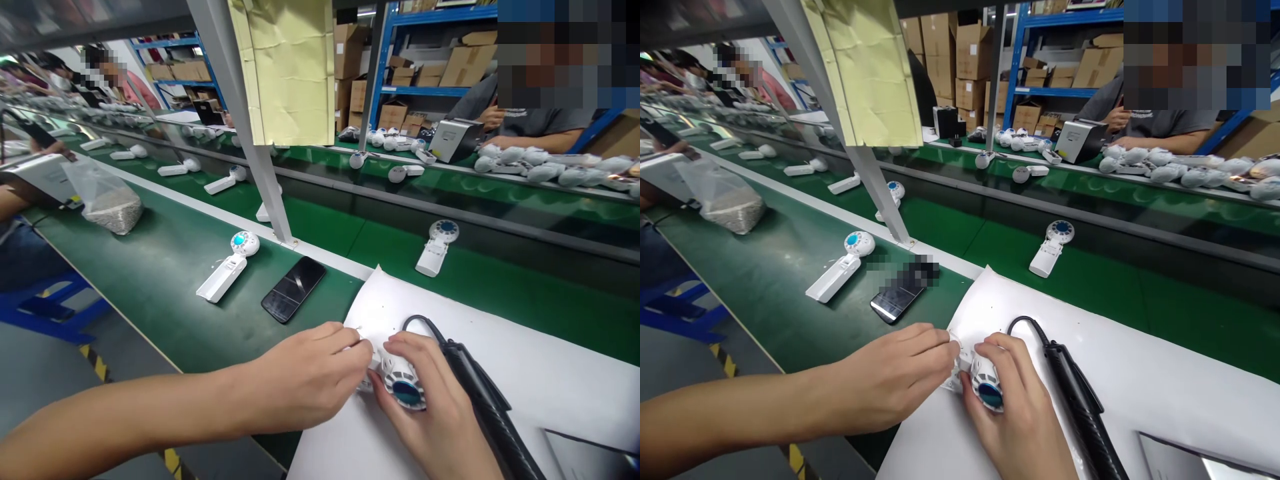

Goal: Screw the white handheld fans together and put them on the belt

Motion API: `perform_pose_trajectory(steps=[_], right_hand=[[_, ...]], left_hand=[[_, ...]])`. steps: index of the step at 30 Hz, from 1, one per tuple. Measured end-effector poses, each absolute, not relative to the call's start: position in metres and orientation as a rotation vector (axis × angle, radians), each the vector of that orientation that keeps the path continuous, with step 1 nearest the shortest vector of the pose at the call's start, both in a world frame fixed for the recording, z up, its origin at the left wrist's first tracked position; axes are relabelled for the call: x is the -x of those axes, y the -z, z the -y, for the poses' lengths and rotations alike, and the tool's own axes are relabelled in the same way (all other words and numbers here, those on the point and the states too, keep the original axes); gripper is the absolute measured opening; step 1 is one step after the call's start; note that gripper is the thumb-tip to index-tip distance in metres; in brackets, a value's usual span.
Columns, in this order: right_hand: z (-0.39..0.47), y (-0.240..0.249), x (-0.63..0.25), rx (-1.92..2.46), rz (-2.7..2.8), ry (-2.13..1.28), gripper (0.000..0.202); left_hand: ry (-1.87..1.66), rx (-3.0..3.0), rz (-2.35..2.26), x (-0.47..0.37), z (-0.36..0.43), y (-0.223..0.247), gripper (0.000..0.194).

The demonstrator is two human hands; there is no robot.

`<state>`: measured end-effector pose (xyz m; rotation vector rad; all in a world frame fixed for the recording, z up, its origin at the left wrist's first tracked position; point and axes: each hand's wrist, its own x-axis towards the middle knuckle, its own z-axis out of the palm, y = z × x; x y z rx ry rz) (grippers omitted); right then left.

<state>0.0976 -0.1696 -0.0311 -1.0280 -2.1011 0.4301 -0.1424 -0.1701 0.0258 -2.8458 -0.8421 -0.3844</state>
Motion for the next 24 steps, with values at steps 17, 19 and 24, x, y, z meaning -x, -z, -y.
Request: perform_pose_trajectory(steps=[17, 19, 24], right_hand=[[0.171, 0.028, -0.096, 1.044, 2.072, -0.478, 0.028], [0.171, 0.025, -0.097, 1.085, 2.003, -0.48, 0.028], [0.17, 0.017, -0.103, 1.212, 1.938, -0.505, 0.028]], left_hand=[[0.412, 2.932, 1.223, 0.146, 0.15, -0.035, 0.024], [0.495, 2.969, 1.221, 0.144, 0.158, -0.034, 0.026], [0.549, 2.947, 1.203, 0.148, 0.174, -0.02, 0.025]])
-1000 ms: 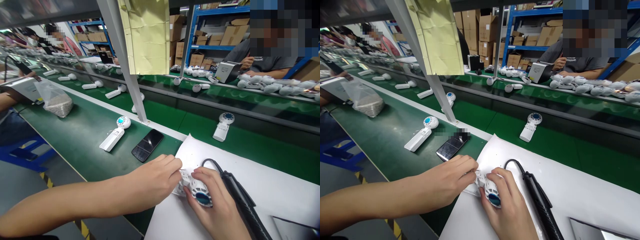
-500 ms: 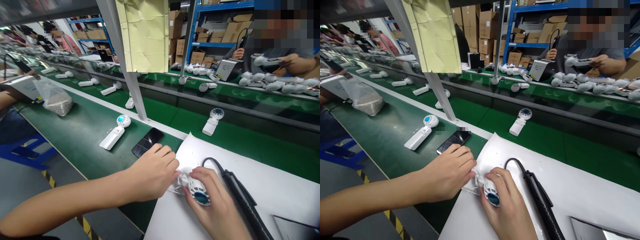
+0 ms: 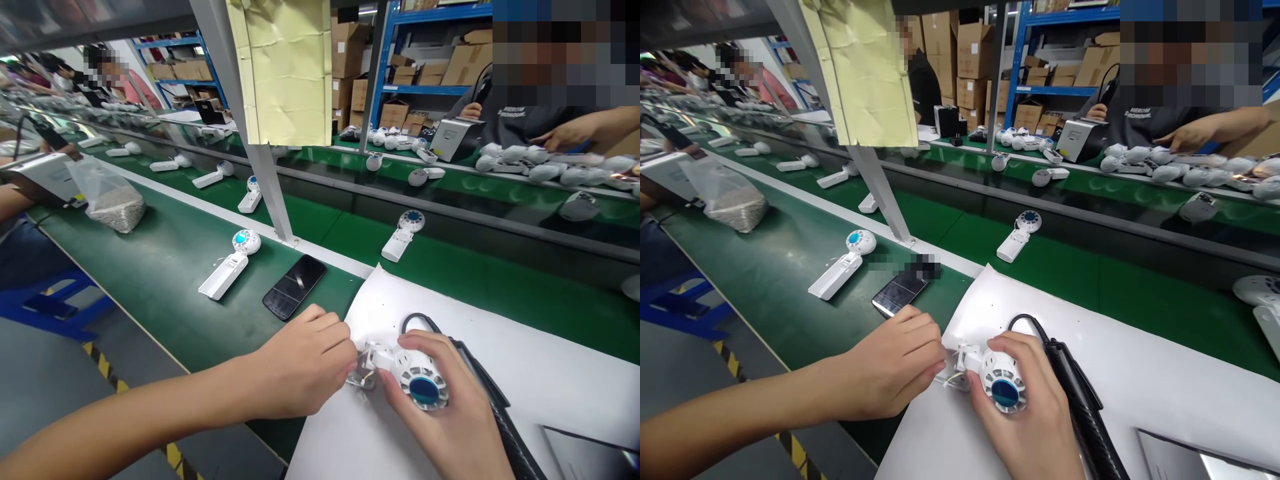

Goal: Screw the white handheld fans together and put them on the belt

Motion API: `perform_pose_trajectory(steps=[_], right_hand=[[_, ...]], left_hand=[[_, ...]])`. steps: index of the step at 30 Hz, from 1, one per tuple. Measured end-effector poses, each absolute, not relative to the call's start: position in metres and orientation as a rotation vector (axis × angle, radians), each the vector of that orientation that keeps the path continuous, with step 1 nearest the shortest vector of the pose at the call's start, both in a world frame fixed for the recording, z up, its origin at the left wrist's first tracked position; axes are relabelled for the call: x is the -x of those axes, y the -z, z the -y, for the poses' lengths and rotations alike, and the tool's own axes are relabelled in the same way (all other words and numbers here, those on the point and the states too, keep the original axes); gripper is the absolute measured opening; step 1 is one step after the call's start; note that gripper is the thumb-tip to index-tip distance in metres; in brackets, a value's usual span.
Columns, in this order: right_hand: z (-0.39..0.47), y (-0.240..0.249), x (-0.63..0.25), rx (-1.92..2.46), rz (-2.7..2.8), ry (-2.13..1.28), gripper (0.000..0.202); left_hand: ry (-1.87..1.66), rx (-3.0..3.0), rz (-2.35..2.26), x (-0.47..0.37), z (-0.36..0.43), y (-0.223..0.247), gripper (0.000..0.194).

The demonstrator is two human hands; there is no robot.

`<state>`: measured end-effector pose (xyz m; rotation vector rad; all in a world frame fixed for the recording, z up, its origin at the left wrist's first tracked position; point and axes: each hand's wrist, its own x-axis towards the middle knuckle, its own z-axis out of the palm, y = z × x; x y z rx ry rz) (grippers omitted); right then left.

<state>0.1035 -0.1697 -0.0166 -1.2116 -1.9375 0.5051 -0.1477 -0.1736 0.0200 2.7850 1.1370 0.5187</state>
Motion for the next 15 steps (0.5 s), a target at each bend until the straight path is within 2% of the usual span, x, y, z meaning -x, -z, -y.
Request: perform_pose_trajectory(steps=[5, 7, 9, 12, 15], right_hand=[[0.168, 0.005, -0.116, 1.451, 1.84, -0.7, 0.036], [0.168, 0.004, -0.117, 1.542, 1.815, -0.78, 0.037], [0.168, 0.007, -0.114, 1.451, 1.911, -0.785, 0.031], [0.168, 0.018, -0.108, 1.212, 2.123, -0.725, 0.022], [0.165, 0.027, -0.108, 1.105, 2.286, -0.638, 0.025]], left_hand=[[-0.584, -2.61, -1.187, 0.154, 0.178, -0.004, 0.021], [-0.593, -2.511, -1.14, 0.154, 0.178, 0.006, 0.044], [-0.578, -2.409, -1.1, 0.154, 0.179, 0.018, 0.057], [-0.564, -2.272, -1.1, 0.152, 0.178, 0.032, 0.05], [-0.59, -2.23, -1.113, 0.153, 0.179, 0.038, 0.062]])
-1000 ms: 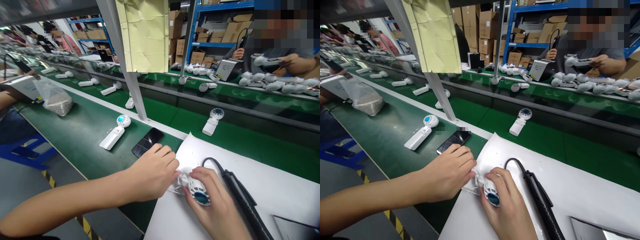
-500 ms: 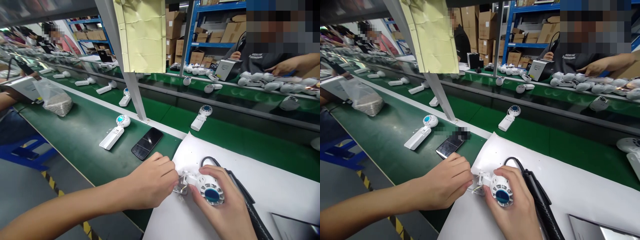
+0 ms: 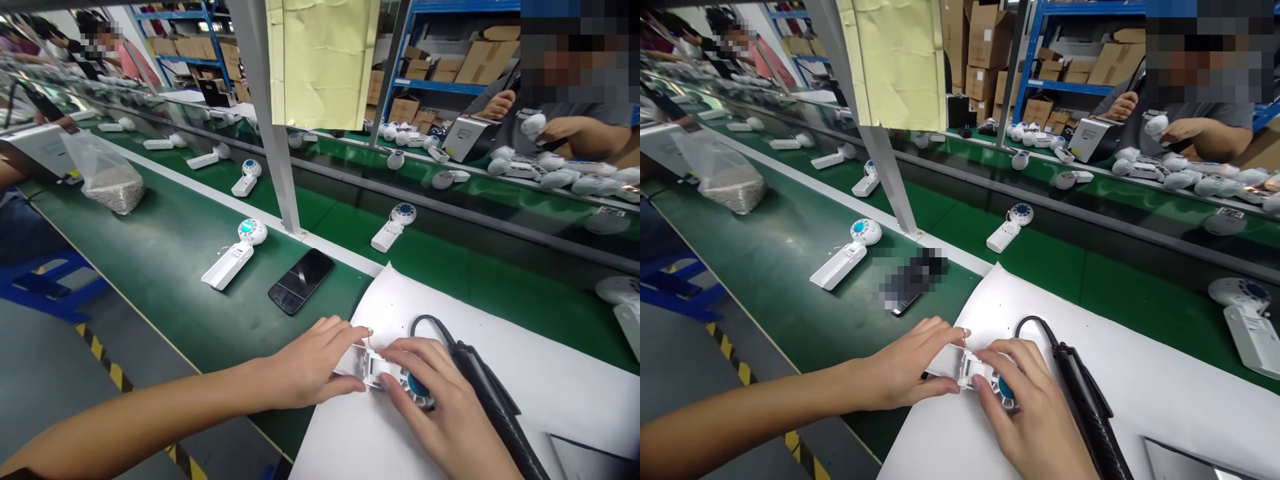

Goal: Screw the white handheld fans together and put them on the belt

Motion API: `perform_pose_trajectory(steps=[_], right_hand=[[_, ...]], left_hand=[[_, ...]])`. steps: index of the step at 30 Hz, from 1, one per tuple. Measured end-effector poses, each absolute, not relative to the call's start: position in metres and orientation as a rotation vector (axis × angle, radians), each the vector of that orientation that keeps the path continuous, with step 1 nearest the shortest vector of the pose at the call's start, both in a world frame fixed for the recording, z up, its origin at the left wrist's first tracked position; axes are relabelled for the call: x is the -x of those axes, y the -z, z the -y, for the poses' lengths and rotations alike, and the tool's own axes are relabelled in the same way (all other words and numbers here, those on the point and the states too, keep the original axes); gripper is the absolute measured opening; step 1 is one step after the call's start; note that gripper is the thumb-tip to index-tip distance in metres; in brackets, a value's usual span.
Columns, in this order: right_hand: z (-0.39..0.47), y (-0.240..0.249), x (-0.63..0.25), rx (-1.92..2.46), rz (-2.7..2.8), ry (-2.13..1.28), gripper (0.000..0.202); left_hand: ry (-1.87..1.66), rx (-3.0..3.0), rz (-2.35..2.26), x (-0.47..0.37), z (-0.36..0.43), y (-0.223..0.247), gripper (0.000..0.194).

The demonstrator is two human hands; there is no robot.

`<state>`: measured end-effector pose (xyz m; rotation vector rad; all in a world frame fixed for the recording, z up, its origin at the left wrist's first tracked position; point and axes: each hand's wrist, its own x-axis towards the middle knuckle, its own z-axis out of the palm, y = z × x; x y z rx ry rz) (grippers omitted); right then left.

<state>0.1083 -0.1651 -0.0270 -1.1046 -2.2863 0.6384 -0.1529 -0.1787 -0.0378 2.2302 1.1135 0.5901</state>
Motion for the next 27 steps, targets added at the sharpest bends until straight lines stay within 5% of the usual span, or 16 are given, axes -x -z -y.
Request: perform_pose_trajectory(steps=[14, 27], right_hand=[[0.171, 0.025, -0.105, 1.122, 2.613, 0.013, 0.022], [0.158, 0.017, -0.108, 1.124, 2.555, -0.344, 0.02]], left_hand=[[-0.587, -2.253, -1.122, 0.152, 0.18, 0.038, 0.081], [-0.616, -2.338, -1.137, 0.152, 0.179, 0.04, 0.087]])
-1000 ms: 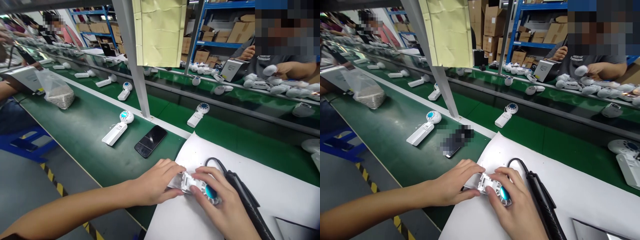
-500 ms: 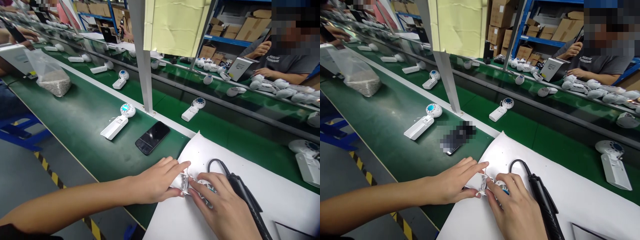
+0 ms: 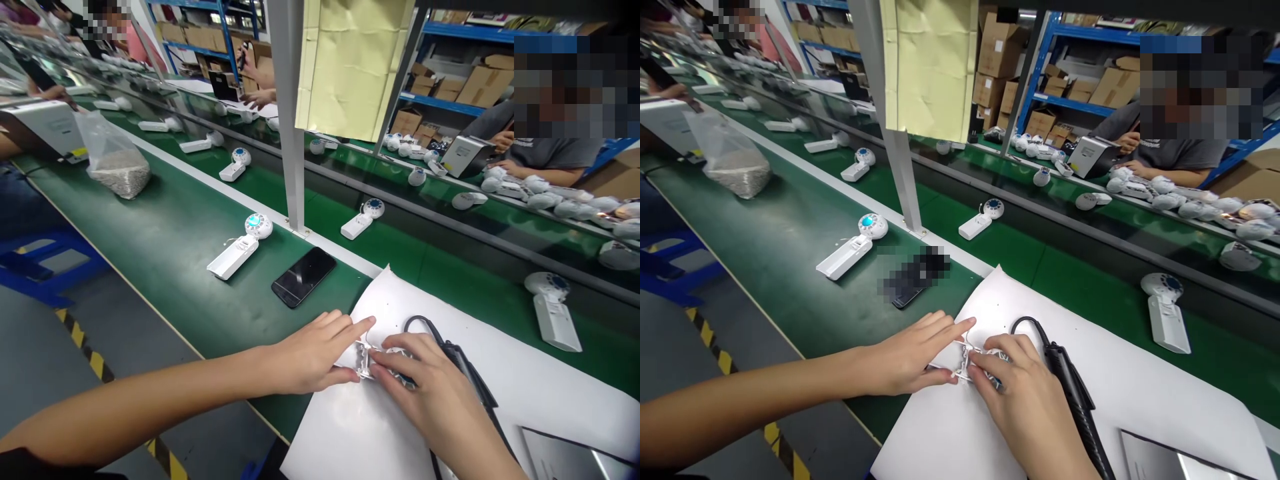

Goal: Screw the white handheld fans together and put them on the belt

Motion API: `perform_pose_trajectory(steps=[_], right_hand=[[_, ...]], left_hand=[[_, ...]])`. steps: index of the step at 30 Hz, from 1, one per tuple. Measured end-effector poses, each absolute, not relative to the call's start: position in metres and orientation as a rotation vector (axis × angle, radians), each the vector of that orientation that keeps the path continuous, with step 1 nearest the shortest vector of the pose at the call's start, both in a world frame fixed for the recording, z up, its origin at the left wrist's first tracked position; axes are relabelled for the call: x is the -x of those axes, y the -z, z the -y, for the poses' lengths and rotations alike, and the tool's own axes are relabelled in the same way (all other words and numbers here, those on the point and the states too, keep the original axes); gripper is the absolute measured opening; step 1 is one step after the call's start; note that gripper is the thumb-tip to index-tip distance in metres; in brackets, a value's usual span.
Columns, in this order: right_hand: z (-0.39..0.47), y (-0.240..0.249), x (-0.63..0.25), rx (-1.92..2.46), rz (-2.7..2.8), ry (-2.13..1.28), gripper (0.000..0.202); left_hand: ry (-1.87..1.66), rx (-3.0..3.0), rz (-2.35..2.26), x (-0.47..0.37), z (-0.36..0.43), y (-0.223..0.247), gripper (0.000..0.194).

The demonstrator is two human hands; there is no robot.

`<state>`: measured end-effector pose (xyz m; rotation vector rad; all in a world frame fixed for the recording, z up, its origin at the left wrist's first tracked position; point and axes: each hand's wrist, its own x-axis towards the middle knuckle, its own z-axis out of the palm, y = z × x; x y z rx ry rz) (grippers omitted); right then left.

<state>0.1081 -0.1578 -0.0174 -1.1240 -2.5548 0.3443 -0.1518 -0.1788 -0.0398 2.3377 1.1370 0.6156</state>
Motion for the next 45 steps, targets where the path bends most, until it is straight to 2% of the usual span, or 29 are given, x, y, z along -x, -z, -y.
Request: perform_pose_trajectory(steps=[8, 12, 14, 17, 19, 22, 26, 29, 31, 35, 37, 41, 43, 45], right_hand=[[0.162, 0.02, -0.102, 1.141, 2.585, -0.199, 0.021], [0.161, 0.022, -0.102, 1.146, 2.62, -0.278, 0.019], [0.159, 0.02, -0.1, 1.132, 2.623, -0.31, 0.015], [0.16, 0.017, -0.093, 1.128, 2.552, -0.31, 0.007], [0.165, 0.016, -0.089, 1.12, 2.479, -0.262, 0.015], [0.177, 0.011, -0.091, 1.068, 2.374, -0.11, 0.023], [0.201, -0.009, -0.116, 1.031, 2.269, -0.024, 0.027], [0.217, -0.022, -0.151, 1.139, 2.208, -0.417, 0.058], [0.223, -0.016, -0.174, 1.415, 2.042, -0.61, 0.075], [0.214, 0.02, -0.188, 2.084, 1.824, -0.421, 0.069], [0.209, 0.033, -0.182, 2.151, 1.814, -0.399, 0.067], [0.227, 0.027, -0.185, 2.17, 1.681, -0.402, 0.056], [0.249, 0.019, -0.198, 2.13, 1.526, -0.337, 0.064], [0.272, 0.012, -0.213, 2.133, 1.334, -0.187, 0.081]], left_hand=[[-0.597, -2.346, -1.124, 0.151, 0.178, 0.042, 0.089], [-0.542, -2.354, -1.142, 0.15, 0.178, 0.033, 0.089], [-0.456, -2.359, -1.163, 0.146, 0.174, 0.023, 0.084], [-0.203, -2.331, -1.185, 0.137, 0.161, 0.006, 0.065], [-0.088, -2.325, -1.158, 0.129, 0.152, -0.004, 0.053], [-0.114, -2.299, -1.053, 0.12, 0.143, -0.02, 0.04], [-0.125, -1.943, -0.822, 0.116, 0.14, -0.038, 0.028], [-0.089, -1.738, -0.738, 0.109, 0.144, -0.038, 0.031], [-0.158, -1.572, -0.7, 0.1, 0.15, -0.029, 0.036], [-0.342, -1.121, -0.554, 0.076, 0.159, 0.002, 0.051], [-0.399, -0.958, -0.498, 0.065, 0.163, 0.013, 0.055], [-0.6, -0.877, -0.552, 0.045, 0.172, 0.016, 0.041], [-0.605, -0.914, -0.543, 0.036, 0.18, 0.011, 0.04], [-0.568, -1.008, -0.442, 0.029, 0.189, 0.005, 0.041]])
